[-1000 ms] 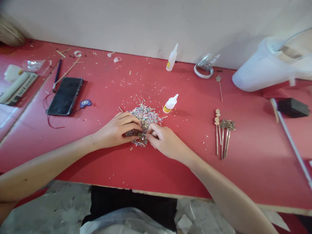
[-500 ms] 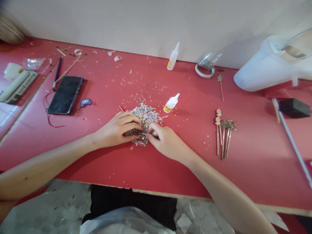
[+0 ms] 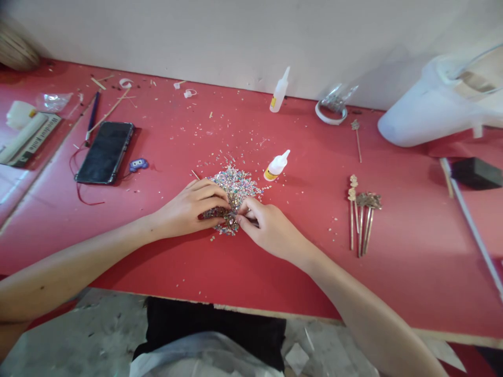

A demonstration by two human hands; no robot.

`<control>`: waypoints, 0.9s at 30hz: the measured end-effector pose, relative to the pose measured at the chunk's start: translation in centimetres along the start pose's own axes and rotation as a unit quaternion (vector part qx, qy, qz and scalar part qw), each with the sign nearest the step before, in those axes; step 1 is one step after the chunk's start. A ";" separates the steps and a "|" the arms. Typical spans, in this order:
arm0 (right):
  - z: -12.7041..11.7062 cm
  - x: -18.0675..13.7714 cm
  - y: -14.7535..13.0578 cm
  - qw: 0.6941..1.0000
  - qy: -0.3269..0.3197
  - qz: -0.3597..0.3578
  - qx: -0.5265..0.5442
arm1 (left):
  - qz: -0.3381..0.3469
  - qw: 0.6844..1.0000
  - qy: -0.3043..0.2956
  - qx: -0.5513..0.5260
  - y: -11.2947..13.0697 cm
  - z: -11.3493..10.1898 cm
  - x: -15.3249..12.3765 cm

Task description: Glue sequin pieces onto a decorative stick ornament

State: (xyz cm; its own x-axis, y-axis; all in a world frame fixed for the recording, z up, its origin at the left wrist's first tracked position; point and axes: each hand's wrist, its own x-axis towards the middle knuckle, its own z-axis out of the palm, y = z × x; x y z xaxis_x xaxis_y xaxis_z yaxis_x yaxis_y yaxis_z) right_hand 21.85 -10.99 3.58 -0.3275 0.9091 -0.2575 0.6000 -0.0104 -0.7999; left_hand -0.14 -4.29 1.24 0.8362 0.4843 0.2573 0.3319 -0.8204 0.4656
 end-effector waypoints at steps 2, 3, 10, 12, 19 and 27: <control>0.0 0.0 0.1 1.000 0.003 -0.003 0.012 | -0.005 1.000 -0.001 -0.007 0.0 0.0 0.1; 0.0 0.0 0.2 1.000 0.005 -0.007 0.018 | -0.008 1.000 -0.003 -0.009 0.1 -0.1 0.1; 0.2 -0.4 0.6 0.997 0.053 -0.025 0.041 | -0.004 1.000 0.002 -0.012 0.1 -0.2 0.1; 0.3 -0.5 0.5 0.997 0.066 -0.011 0.026 | -0.001 1.000 0.010 -0.007 0.1 -0.1 0.1; 1.1 -0.4 0.4 0.994 0.103 0.023 0.006 | 0.005 0.999 0.046 0.008 0.1 0.1 0.1; 1.2 -0.1 0.1 0.995 0.099 0.007 0.012 | 0.011 0.995 0.076 0.056 0.4 0.0 0.1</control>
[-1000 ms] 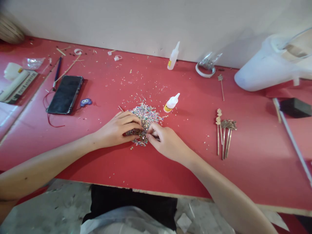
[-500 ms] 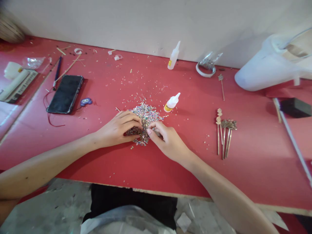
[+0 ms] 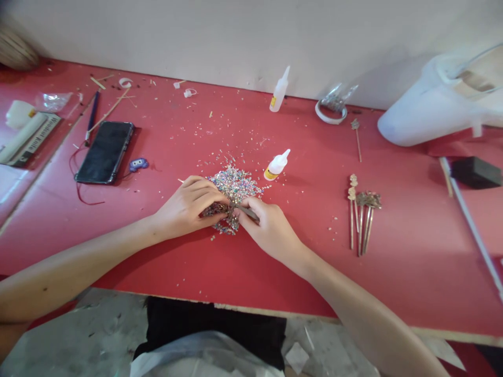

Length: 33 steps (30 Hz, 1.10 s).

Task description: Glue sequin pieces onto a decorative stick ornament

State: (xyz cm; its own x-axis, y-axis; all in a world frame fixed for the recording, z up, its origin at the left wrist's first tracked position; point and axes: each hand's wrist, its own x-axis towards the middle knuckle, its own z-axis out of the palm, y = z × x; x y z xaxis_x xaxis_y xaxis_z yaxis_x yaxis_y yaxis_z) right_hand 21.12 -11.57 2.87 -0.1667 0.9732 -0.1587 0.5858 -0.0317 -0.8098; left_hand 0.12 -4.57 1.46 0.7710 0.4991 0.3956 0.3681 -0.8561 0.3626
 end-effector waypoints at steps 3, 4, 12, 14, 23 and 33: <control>0.0 0.2 0.1 0.999 0.014 0.002 0.035 | -0.017 1.000 -0.014 -0.015 0.1 -0.3 0.0; 0.0 0.2 0.1 0.999 0.019 0.000 0.045 | -0.025 0.999 -0.022 -0.027 0.1 -0.4 0.0; 0.0 0.4 0.3 0.992 0.034 -0.006 0.124 | -0.152 0.955 -0.081 -0.242 0.8 -1.3 0.1; 0.0 0.6 0.2 0.990 0.035 -0.009 0.139 | -0.193 0.937 -0.092 -0.276 1.1 -1.5 0.1; 0.3 0.6 0.5 0.981 0.044 -0.022 0.188 | -0.302 0.830 -0.100 -0.458 1.5 -1.5 0.3; 0.7 0.5 0.3 0.990 0.056 -0.043 0.121 | -0.349 0.708 -0.120 -0.602 2.3 -0.8 0.0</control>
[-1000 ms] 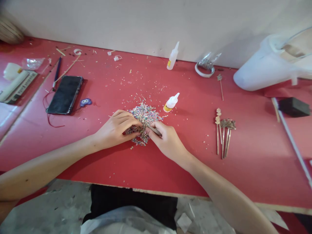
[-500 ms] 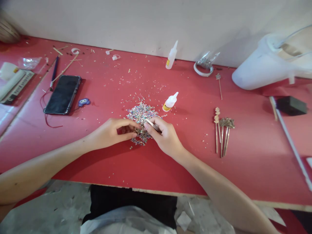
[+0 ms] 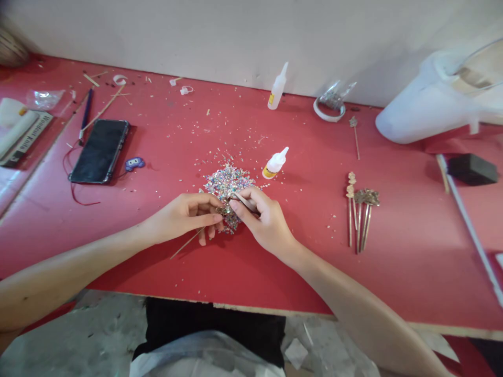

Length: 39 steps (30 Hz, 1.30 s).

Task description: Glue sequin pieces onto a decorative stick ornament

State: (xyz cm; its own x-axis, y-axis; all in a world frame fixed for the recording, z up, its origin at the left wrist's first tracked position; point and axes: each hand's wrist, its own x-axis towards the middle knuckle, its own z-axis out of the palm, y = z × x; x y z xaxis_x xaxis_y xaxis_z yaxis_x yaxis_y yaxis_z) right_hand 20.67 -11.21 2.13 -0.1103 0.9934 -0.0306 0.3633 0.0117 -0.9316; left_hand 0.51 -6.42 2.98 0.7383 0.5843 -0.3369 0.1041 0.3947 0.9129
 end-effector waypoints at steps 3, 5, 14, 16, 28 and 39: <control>0.1 0.0 0.2 1.000 -0.006 0.001 0.009 | -0.029 0.999 -0.012 -0.028 0.2 0.2 0.0; 0.1 -0.1 0.4 1.000 -0.003 0.005 0.025 | -0.033 0.999 -0.012 -0.036 0.2 0.2 0.0; -0.2 -1.0 0.4 0.987 0.049 -0.092 -0.121 | 0.005 0.997 0.027 -0.066 0.1 0.0 0.2; -0.2 -1.0 0.5 0.981 0.044 -0.102 -0.156 | 0.015 0.997 0.045 -0.068 0.1 -0.1 0.3; 0.1 -0.5 1.5 0.960 0.056 -0.142 -0.233 | 0.017 0.996 0.061 -0.058 0.3 -0.1 0.6; 0.2 -0.5 1.4 0.948 0.065 -0.171 -0.260 | 0.018 0.997 0.056 -0.052 0.2 -0.1 0.7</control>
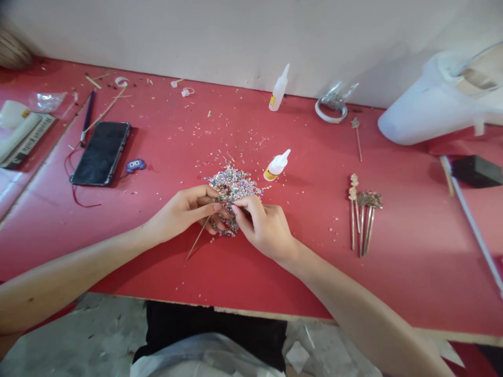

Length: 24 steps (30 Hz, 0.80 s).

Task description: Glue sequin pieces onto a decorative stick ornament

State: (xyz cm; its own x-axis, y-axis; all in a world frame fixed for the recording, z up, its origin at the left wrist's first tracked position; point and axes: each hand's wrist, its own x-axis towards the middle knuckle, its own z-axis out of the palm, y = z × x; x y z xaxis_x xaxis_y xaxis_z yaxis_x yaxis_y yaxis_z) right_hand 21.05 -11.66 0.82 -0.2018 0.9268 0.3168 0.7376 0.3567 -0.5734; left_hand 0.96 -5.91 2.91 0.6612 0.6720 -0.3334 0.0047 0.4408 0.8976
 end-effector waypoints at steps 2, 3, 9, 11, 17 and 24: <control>0.0 0.0 -0.1 1.000 0.001 -0.002 -0.001 | 0.003 1.000 -0.002 -0.004 0.0 0.0 0.0; 0.0 0.0 -0.1 1.000 0.001 -0.001 -0.001 | 0.004 1.000 -0.002 -0.006 0.0 0.0 0.0; 0.1 0.1 0.0 1.000 0.019 -0.019 -0.005 | 0.004 1.000 -0.004 -0.008 -0.1 -0.1 0.0; 0.2 0.1 0.1 0.999 0.028 -0.031 -0.005 | 0.004 1.000 -0.004 -0.011 -0.1 0.0 0.1; 0.2 0.0 0.2 0.999 0.033 -0.034 0.003 | 0.003 1.000 -0.004 -0.007 -0.2 0.0 0.1; 0.1 0.0 0.0 0.999 0.033 -0.021 0.013 | 0.005 1.000 0.003 -0.004 -0.2 -0.1 0.0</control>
State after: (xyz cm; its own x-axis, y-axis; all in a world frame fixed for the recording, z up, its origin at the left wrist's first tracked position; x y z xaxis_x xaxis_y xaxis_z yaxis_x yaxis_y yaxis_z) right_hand 20.98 -11.62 0.71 -0.1885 0.9014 0.3897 0.7118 0.3988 -0.5782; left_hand 0.92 -5.89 2.71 0.6570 0.6793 -0.3269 -0.0077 0.4397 0.8981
